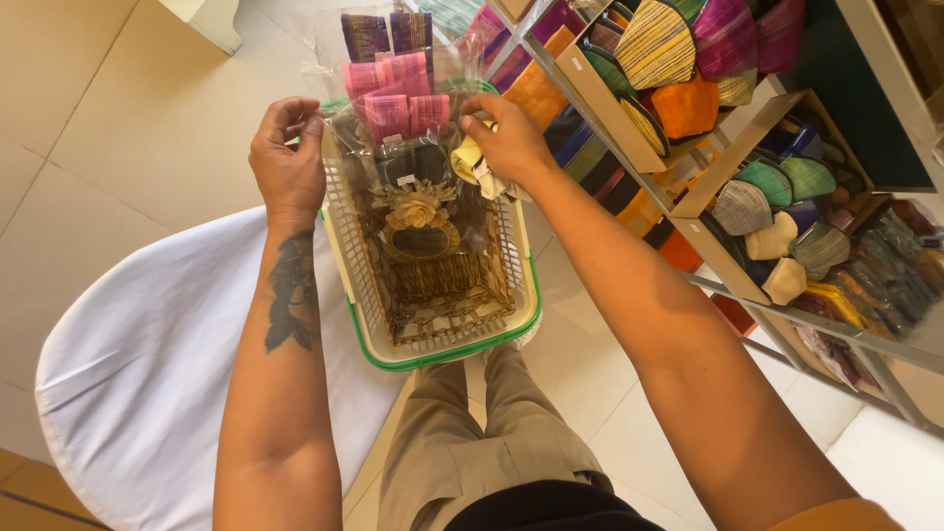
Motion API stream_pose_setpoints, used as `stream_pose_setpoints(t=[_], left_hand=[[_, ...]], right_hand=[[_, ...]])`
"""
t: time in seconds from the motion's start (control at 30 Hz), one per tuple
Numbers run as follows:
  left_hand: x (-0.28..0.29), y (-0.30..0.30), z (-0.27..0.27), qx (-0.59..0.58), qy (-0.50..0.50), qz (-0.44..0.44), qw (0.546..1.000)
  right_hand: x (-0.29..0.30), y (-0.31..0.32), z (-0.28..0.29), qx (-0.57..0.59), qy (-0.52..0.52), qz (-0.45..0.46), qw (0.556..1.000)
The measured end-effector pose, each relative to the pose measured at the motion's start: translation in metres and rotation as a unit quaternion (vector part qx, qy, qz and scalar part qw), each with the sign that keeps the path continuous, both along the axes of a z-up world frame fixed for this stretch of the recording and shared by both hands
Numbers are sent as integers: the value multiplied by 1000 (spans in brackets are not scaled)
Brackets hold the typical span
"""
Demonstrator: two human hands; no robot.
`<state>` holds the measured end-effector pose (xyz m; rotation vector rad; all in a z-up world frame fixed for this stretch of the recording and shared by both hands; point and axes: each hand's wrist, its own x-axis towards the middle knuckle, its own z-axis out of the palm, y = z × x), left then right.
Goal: Cleaning and dusting various gift items and a woven basket on retail shelves.
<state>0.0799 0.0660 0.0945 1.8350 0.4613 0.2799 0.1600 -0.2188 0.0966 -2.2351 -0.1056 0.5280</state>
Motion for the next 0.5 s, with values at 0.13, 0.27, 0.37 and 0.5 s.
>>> stream_pose_setpoints(t=[0.13, 0.27, 0.37, 0.5], left_hand=[[-1, 0, 7, -8, -5, -10, 1000], [-5, 0, 3, -35, 3, -10, 999], [-7, 0, -4, -44, 14, -24, 999], [-10, -3, -7, -58, 17, -22, 998]], right_hand=[[-5, -2, 0, -8, -5, -7, 1000], [-19, -16, 0, -67, 20, -31, 997], [-34, -15, 27, -130, 98, 8, 987], [-51, -17, 19, -169, 104, 94, 976]])
